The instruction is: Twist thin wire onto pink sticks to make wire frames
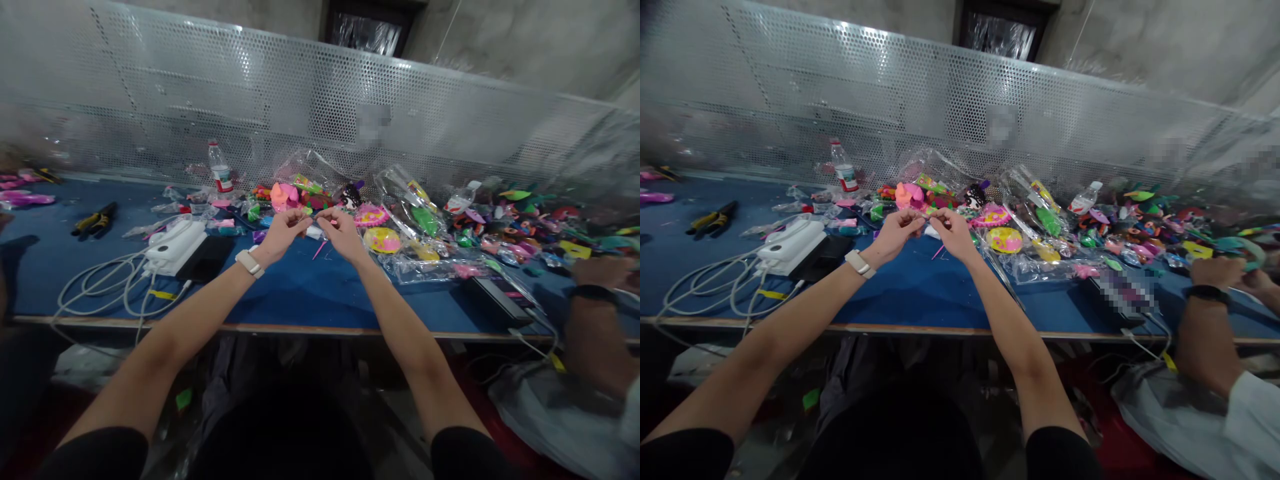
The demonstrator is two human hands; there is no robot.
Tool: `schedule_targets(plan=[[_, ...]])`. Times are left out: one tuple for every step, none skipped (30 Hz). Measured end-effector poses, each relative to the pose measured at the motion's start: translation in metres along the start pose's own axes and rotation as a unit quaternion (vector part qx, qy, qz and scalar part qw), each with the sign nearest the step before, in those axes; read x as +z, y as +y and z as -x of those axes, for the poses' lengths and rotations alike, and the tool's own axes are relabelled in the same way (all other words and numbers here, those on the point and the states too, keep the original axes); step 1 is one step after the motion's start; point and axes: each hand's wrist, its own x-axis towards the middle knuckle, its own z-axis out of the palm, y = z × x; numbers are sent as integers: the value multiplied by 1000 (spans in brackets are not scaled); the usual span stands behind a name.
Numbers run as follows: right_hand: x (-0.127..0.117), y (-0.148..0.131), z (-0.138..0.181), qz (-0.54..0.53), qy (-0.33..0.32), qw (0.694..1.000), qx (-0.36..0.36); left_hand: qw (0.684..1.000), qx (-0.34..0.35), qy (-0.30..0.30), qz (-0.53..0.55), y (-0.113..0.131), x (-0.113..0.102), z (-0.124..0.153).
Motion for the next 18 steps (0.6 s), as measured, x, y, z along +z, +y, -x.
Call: schedule_targets(plan=[[0,-1,0,4,5,1000,-11,1000,13,4,-8,-1,0,-1],[0,-2,1,9,14,1000,-22,1000,23,8,-15,-2,-1,-1],[0,-3,1,14,25,999,-32,999,28,13,-22,-3,-1,-2],[0,-5,2,19,41,998,-40,999,30,21,-30,-3,-1,-2],[1,-6,3,26,59,997,-46,998,30,30,-37,-3,-2,-2],[1,-7,4,35,76,995,-50,998,29,37,-46,-3,-2,-2],[2,-8,6,45,91,993,-52,997,29,42,-57,-3,-3,-2],[2,-9,7,56,103,992,-55,996,31,42,-68,-2,-4,-2],[2,-9,8,69,111,990,-59,996,35,37,-79,0,-5,-2],[1,-9,9,83,114,988,-65,995,40,26,-89,1,-5,-1],[0,-9,10,98,114,986,-74,994,45,13,-99,3,-6,-1],[-2,-8,10,112,112,984,-83,993,50,3,-106,5,-6,-1],[-4,-7,9,124,108,982,-92,992,52,-5,-113,6,-6,-1],[-6,-6,8,134,102,981,-100,991,51,-10,-120,8,-6,-1],[-9,-4,7,142,96,979,-106,991,49,-12,-126,8,-5,0],[-11,-3,6,147,89,979,-111,990,46,-13,-132,9,-5,0],[-13,-2,5,150,82,979,-115,990,43,-15,-137,9,-5,-1],[-14,-1,5,153,73,978,-119,989,40,-19,-142,9,-5,-1]])
